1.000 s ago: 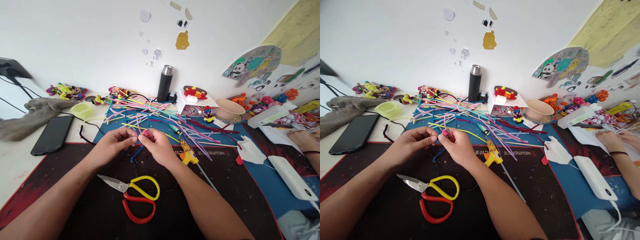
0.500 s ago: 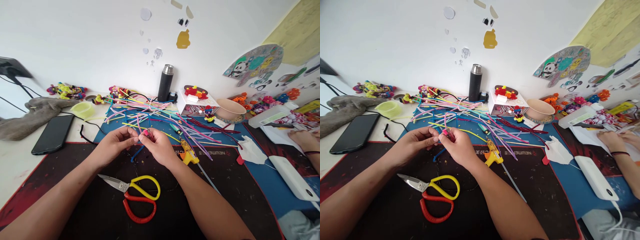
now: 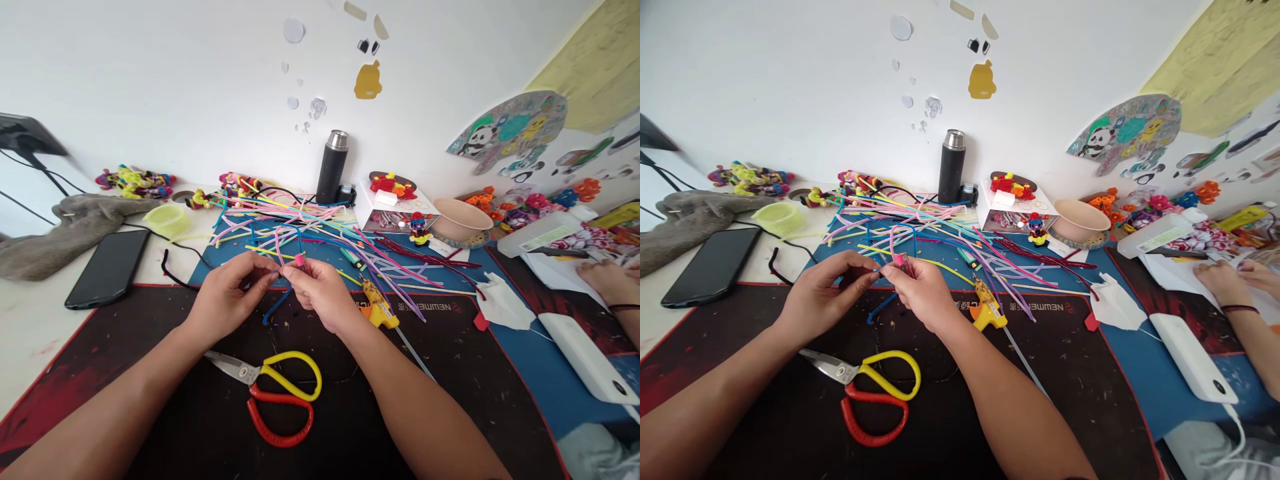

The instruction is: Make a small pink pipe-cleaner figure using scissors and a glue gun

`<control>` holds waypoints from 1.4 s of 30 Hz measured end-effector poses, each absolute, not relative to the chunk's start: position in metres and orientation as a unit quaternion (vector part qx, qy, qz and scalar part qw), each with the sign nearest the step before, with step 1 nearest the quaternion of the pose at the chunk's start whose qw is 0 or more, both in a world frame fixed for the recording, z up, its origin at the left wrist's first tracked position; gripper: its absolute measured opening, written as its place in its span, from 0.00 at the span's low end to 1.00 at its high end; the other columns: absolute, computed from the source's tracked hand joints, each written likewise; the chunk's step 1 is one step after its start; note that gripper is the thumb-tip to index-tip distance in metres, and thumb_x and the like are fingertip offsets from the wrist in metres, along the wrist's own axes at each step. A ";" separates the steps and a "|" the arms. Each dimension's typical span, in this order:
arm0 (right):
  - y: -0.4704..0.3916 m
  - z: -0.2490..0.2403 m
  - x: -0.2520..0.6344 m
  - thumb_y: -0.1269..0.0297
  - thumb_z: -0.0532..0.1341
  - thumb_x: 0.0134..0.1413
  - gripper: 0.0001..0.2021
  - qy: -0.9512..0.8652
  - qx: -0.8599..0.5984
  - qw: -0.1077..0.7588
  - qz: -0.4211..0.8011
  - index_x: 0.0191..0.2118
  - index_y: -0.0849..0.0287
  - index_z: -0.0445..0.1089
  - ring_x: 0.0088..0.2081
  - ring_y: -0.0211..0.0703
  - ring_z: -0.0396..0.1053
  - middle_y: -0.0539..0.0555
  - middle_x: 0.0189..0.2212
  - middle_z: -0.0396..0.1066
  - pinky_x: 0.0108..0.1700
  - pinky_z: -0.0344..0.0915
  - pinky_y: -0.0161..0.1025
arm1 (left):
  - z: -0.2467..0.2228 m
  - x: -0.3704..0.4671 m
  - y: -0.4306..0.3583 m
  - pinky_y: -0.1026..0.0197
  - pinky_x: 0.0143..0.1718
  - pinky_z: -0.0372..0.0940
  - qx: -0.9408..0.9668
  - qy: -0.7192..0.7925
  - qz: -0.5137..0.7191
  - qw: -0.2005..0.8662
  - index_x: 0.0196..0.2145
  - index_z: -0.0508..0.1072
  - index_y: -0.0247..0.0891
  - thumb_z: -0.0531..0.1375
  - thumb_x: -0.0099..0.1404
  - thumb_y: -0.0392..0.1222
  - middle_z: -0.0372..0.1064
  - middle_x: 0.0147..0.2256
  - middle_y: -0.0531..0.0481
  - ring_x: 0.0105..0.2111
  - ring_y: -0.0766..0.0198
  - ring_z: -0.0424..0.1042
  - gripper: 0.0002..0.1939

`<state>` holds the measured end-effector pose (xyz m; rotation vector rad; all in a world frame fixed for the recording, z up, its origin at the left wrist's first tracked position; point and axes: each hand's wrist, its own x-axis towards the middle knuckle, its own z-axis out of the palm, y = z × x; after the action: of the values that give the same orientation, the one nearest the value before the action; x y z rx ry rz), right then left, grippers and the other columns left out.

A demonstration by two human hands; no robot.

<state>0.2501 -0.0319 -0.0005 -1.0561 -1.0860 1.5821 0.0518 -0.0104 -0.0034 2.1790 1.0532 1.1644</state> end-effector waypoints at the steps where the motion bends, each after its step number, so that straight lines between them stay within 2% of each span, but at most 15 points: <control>1: -0.032 0.000 0.250 0.45 0.72 0.55 0.21 -0.436 -0.426 0.459 0.647 0.34 0.54 0.67 0.21 0.31 0.42 0.37 0.20 0.49 0.24 0.39 0.36 | -0.003 0.051 -0.010 0.61 0.38 0.70 0.796 0.379 0.421 0.212 0.44 0.79 0.42 0.63 0.76 0.42 0.81 0.37 0.50 0.35 0.61 0.77 0.06; 8: -0.032 0.001 0.250 0.45 0.74 0.54 0.21 -0.430 -0.418 0.458 0.656 0.40 0.56 0.73 0.21 0.31 0.43 0.37 0.21 0.49 0.24 0.38 0.36 | -0.004 0.045 -0.006 0.61 0.42 0.71 0.844 0.337 0.396 0.129 0.46 0.81 0.42 0.58 0.81 0.40 0.83 0.41 0.47 0.40 0.60 0.81 0.10; 16: -0.033 0.002 0.250 0.48 0.74 0.54 0.19 -0.403 -0.407 0.445 0.688 0.42 0.56 0.74 0.20 0.31 0.41 0.37 0.20 0.49 0.24 0.36 0.36 | -0.003 0.038 -0.004 0.61 0.41 0.71 0.872 0.315 0.371 0.044 0.47 0.82 0.43 0.58 0.81 0.39 0.84 0.41 0.47 0.38 0.59 0.82 0.11; 23: -0.032 -0.001 0.249 0.48 0.73 0.56 0.18 -0.434 -0.416 0.444 0.664 0.40 0.55 0.72 0.20 0.31 0.43 0.37 0.20 0.49 0.23 0.37 0.35 | -0.001 0.042 -0.005 0.61 0.39 0.70 0.869 0.322 0.372 0.061 0.46 0.81 0.41 0.60 0.80 0.40 0.83 0.39 0.47 0.36 0.59 0.81 0.08; 28: -0.031 -0.004 0.249 0.46 0.72 0.57 0.18 -0.449 -0.437 0.447 0.638 0.39 0.55 0.71 0.20 0.31 0.43 0.37 0.20 0.50 0.23 0.38 0.35 | 0.000 0.044 -0.006 0.62 0.40 0.70 0.872 0.306 0.376 0.065 0.46 0.79 0.40 0.60 0.80 0.37 0.82 0.39 0.48 0.37 0.60 0.81 0.06; 42: -0.033 -0.001 0.247 0.49 0.73 0.53 0.19 -0.396 -0.416 0.451 0.683 0.33 0.54 0.65 0.19 0.29 0.40 0.36 0.18 0.48 0.22 0.35 0.35 | -0.003 0.042 -0.005 0.60 0.39 0.70 0.895 0.251 0.363 -0.061 0.48 0.75 0.39 0.61 0.81 0.34 0.81 0.39 0.48 0.35 0.59 0.80 0.04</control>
<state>0.2466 -0.0332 -0.0010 -1.0290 -0.9786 1.6880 0.0417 -0.0054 -0.0032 2.9282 0.8201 1.1872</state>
